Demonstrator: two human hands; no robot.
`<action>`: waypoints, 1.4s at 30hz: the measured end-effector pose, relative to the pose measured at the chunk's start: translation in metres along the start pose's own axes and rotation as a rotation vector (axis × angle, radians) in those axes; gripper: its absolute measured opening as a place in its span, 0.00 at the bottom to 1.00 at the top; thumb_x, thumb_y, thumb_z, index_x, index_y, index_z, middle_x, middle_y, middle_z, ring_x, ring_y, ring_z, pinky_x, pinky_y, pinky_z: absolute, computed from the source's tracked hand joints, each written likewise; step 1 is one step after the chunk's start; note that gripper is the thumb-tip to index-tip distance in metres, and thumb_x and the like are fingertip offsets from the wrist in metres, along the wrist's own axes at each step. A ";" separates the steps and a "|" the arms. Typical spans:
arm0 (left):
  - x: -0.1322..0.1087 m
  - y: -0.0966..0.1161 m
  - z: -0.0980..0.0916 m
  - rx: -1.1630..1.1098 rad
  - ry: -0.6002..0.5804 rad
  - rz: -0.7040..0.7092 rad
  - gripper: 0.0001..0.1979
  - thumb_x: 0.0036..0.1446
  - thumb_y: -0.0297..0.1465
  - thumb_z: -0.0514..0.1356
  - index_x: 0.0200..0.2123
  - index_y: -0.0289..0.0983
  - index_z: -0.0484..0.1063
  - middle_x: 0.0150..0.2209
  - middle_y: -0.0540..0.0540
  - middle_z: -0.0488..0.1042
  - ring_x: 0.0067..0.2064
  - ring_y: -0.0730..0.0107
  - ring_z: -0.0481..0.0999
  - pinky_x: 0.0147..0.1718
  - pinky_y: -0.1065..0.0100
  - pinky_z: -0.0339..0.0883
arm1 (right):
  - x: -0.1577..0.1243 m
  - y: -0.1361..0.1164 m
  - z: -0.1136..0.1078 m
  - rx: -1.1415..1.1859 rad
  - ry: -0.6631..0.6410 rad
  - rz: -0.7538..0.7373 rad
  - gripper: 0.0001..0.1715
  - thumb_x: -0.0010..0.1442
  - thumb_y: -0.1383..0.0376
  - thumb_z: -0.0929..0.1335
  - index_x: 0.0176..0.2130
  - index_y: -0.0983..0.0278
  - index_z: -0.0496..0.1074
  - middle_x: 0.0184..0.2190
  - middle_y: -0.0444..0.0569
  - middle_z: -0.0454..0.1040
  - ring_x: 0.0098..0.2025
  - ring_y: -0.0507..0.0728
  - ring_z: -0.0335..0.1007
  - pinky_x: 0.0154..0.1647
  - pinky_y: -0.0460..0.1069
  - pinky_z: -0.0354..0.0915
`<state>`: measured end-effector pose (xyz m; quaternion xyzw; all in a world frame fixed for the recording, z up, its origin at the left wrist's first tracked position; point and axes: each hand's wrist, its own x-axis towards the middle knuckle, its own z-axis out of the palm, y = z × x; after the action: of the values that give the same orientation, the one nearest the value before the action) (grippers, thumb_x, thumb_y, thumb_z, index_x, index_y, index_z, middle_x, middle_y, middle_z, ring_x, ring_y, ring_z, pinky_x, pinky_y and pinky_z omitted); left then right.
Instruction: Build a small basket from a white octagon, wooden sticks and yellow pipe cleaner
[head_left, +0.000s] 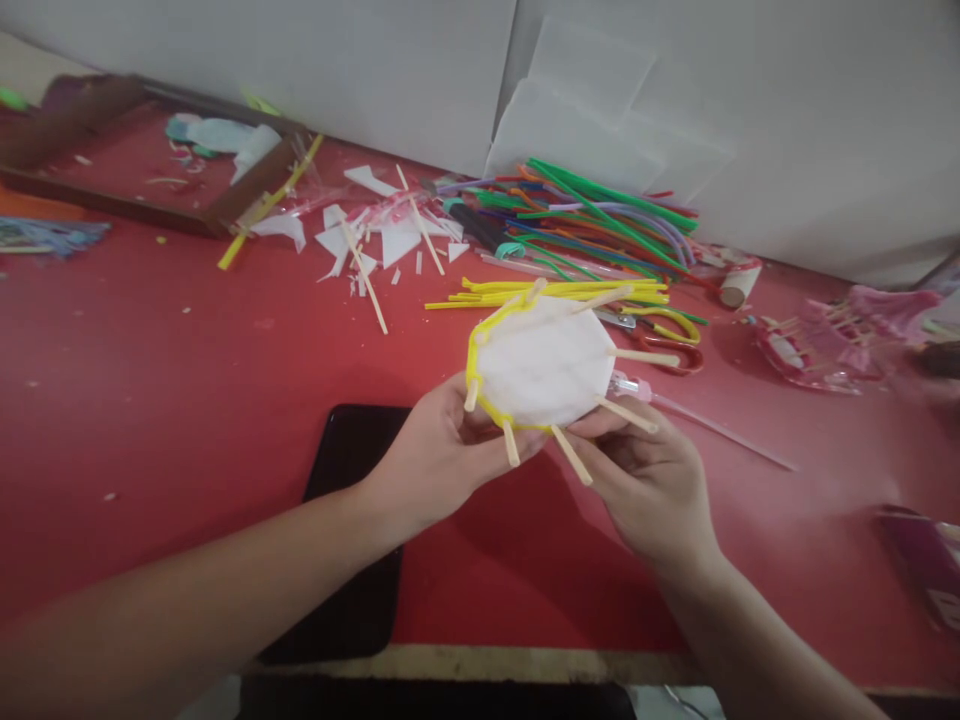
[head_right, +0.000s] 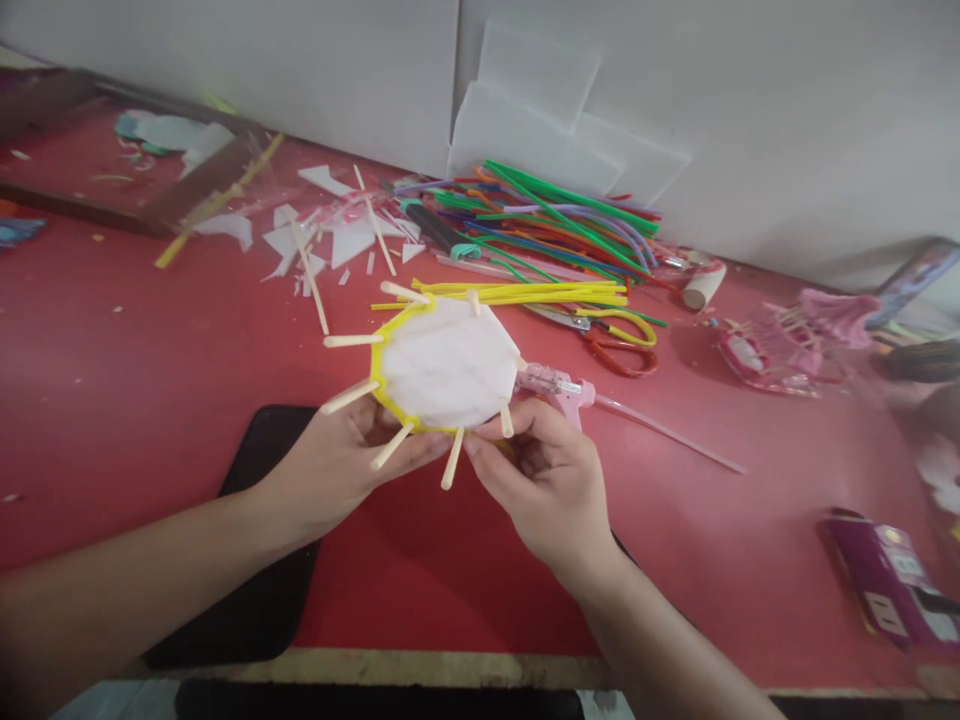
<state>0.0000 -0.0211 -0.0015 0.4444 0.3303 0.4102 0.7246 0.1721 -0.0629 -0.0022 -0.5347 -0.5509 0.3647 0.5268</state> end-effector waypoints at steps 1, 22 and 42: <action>0.000 0.000 -0.001 -0.006 -0.001 -0.001 0.17 0.50 0.29 0.71 0.44 0.37 0.77 0.47 0.45 0.83 0.51 0.59 0.81 0.50 0.66 0.75 | 0.000 0.000 0.000 -0.002 -0.002 -0.002 0.06 0.54 0.70 0.74 0.31 0.60 0.74 0.28 0.43 0.78 0.29 0.51 0.75 0.27 0.45 0.72; 0.001 -0.003 -0.004 0.098 0.034 0.014 0.14 0.53 0.29 0.70 0.43 0.37 0.77 0.46 0.46 0.83 0.48 0.66 0.82 0.45 0.72 0.74 | 0.002 0.003 0.001 0.037 -0.053 0.020 0.06 0.55 0.71 0.73 0.31 0.60 0.75 0.28 0.43 0.79 0.29 0.51 0.75 0.27 0.45 0.72; 0.003 -0.004 -0.003 -0.060 0.191 -0.052 0.14 0.46 0.31 0.73 0.38 0.35 0.80 0.41 0.42 0.84 0.42 0.61 0.82 0.46 0.63 0.75 | 0.004 -0.002 -0.014 -0.609 -0.027 -0.243 0.03 0.59 0.65 0.72 0.35 0.61 0.73 0.26 0.43 0.77 0.22 0.48 0.67 0.23 0.44 0.65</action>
<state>0.0002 -0.0181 -0.0069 0.3728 0.3970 0.4417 0.7130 0.1859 -0.0612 0.0027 -0.5929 -0.7016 0.1248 0.3751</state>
